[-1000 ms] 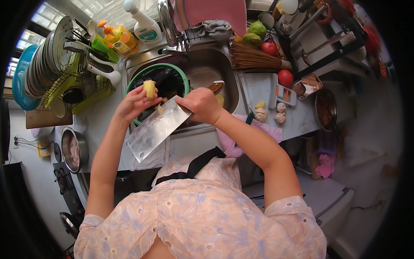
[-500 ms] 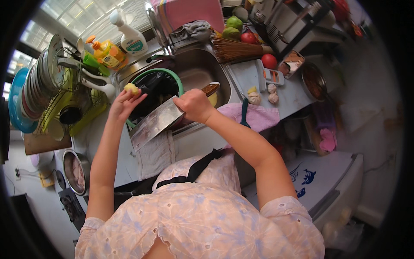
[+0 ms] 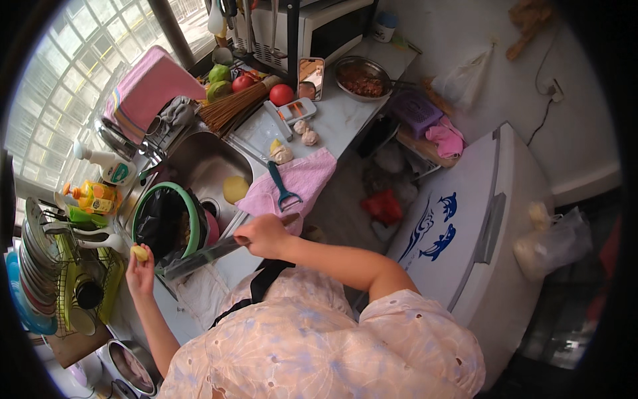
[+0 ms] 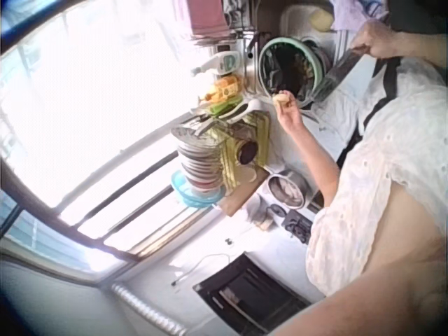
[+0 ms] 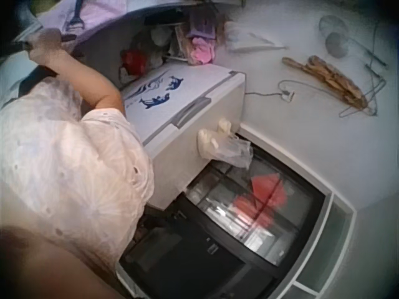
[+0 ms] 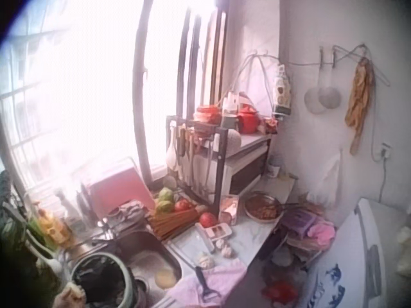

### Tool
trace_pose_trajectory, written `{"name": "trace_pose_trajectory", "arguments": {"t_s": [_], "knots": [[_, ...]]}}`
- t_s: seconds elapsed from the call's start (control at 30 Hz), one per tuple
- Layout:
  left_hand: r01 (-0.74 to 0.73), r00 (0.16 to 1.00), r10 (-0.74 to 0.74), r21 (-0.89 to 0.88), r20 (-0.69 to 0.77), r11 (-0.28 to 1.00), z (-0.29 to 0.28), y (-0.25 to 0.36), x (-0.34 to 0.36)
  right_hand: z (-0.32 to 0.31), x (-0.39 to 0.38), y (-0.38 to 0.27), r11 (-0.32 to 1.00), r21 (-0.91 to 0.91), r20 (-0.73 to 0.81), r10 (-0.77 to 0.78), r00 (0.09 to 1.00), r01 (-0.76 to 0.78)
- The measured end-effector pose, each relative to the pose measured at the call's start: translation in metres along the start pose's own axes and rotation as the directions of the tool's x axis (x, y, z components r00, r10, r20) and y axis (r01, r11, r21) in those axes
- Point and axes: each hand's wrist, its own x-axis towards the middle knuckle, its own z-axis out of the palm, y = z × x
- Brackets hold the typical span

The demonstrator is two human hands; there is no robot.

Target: The person peels a potato and ginger over a bin with a knife, then washes them in a sink under running water.

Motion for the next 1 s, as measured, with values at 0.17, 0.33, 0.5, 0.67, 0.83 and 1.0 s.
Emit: {"name": "trace_pose_trajectory", "arguments": {"t_s": [0.17, 0.33, 0.5, 0.67, 0.83, 1.0], "knots": [[0.085, 0.990, -0.091, 0.059, 0.111, 0.995, 0.030, -0.093, -0.037, -0.066, -0.059, 0.037, 0.827, 0.306, 0.118, 0.459, 0.881, -0.472], [0.177, 0.984, -0.173, 0.215, -0.038, 0.960, 0.065, -0.201, -0.039, -0.149, -0.081, 0.081, 0.139, 0.744, 0.360, 0.741, 0.567, -0.654], [0.198, 0.980, -0.199, 0.310, -0.028, 0.930, 0.094, -0.248, -0.038, -0.202, -0.084, 0.109, 0.122, 0.917, 0.171, 0.738, 0.653, -0.379], [0.198, 0.976, -0.162, 0.288, -0.143, 0.937, 0.104, -0.266, -0.044, -0.238, -0.082, 0.130, 0.486, 0.858, -0.205, 0.621, 0.757, -0.166], [0.198, 0.970, -0.151, 0.260, -0.192, 0.945, 0.099, -0.278, -0.048, -0.250, -0.092, 0.145, 0.633, 0.768, -0.333, 0.526, 0.783, -0.099], [0.194, 0.967, -0.148, 0.228, -0.207, 0.954, 0.099, -0.291, -0.052, -0.265, -0.049, 0.103, 0.817, 0.577, -0.320, 0.254, 0.913, -0.025]]}}
